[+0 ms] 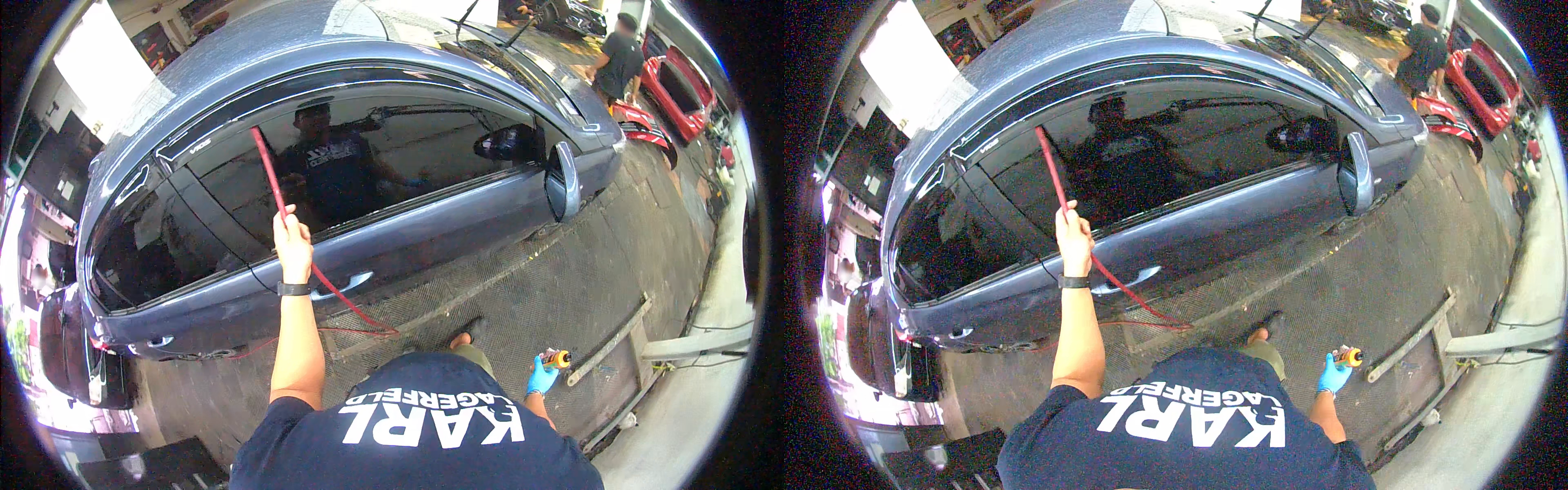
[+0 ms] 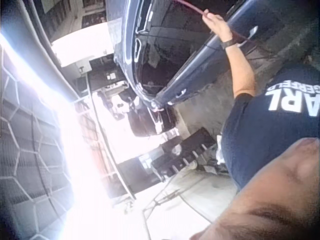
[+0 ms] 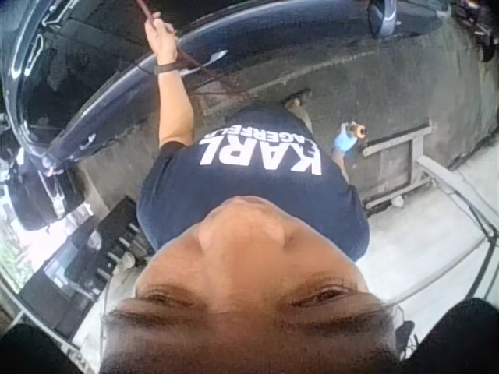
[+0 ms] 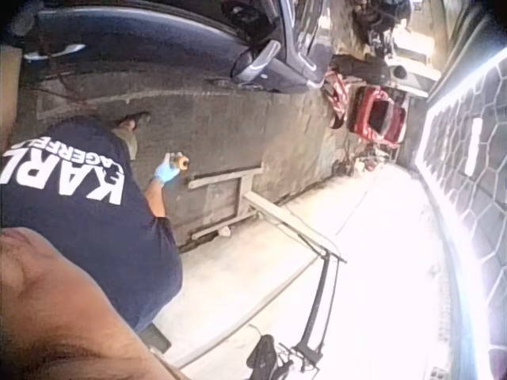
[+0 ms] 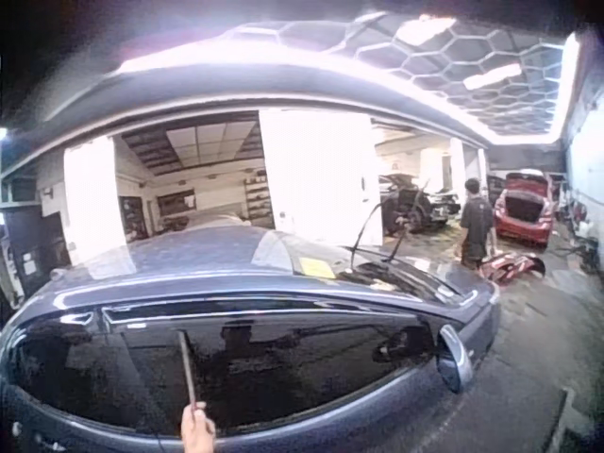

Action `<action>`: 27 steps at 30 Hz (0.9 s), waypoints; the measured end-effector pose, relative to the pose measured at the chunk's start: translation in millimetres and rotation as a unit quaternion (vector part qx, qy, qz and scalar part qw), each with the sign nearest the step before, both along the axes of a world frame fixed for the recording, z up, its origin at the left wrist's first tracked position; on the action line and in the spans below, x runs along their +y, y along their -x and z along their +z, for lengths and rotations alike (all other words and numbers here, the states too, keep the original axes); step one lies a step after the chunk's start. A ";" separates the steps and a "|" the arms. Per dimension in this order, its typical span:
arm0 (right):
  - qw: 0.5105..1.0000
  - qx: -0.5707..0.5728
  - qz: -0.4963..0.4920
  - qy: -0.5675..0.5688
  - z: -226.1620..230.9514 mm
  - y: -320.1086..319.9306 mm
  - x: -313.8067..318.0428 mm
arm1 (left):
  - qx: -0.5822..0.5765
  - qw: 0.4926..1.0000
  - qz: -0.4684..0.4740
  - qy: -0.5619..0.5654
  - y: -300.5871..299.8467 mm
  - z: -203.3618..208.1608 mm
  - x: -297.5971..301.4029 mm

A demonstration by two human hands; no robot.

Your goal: The person uses a red air hose to blow air along the window trim and side mirror of a grey car. They then apply a liquid from a yellow bottle onto a cloth and wipe the car's windshield and hood.

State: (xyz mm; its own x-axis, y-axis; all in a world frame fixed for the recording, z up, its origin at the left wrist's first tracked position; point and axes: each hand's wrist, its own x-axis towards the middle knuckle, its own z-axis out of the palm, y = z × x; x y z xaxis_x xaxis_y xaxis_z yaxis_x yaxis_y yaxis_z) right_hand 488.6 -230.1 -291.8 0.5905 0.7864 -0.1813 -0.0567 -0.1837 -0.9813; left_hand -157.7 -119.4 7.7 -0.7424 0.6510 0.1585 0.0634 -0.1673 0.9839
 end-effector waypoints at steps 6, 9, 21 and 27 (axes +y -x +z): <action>1.000 -0.004 0.001 -0.031 -16.3 -22.0 -6.3 | 0.102 0.983 -0.146 0.045 -43.9 -20.7 41.4; 1.000 0.007 -0.018 -0.021 -1.3 -28.7 -17.5 | 0.056 0.994 -0.094 0.006 -52.2 -29.7 52.1; 0.997 -0.012 -0.070 0.039 -35.8 -93.4 -35.3 | 0.049 0.990 -0.129 0.024 -135.5 -36.9 103.6; 0.993 -0.045 -0.073 0.078 -81.4 -177.0 -17.9 | -0.012 0.998 -0.063 -0.002 -158.0 -40.6 126.9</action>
State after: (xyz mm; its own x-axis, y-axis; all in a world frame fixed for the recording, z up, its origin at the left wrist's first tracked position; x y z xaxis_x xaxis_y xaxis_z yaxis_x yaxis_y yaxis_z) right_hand 665.6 -248.0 -373.3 0.7158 0.6573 -0.2359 -0.0068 -0.3312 -0.9435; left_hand 0.3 7.5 -32.9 -0.6580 0.7389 0.1449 0.0178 -0.1771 0.9840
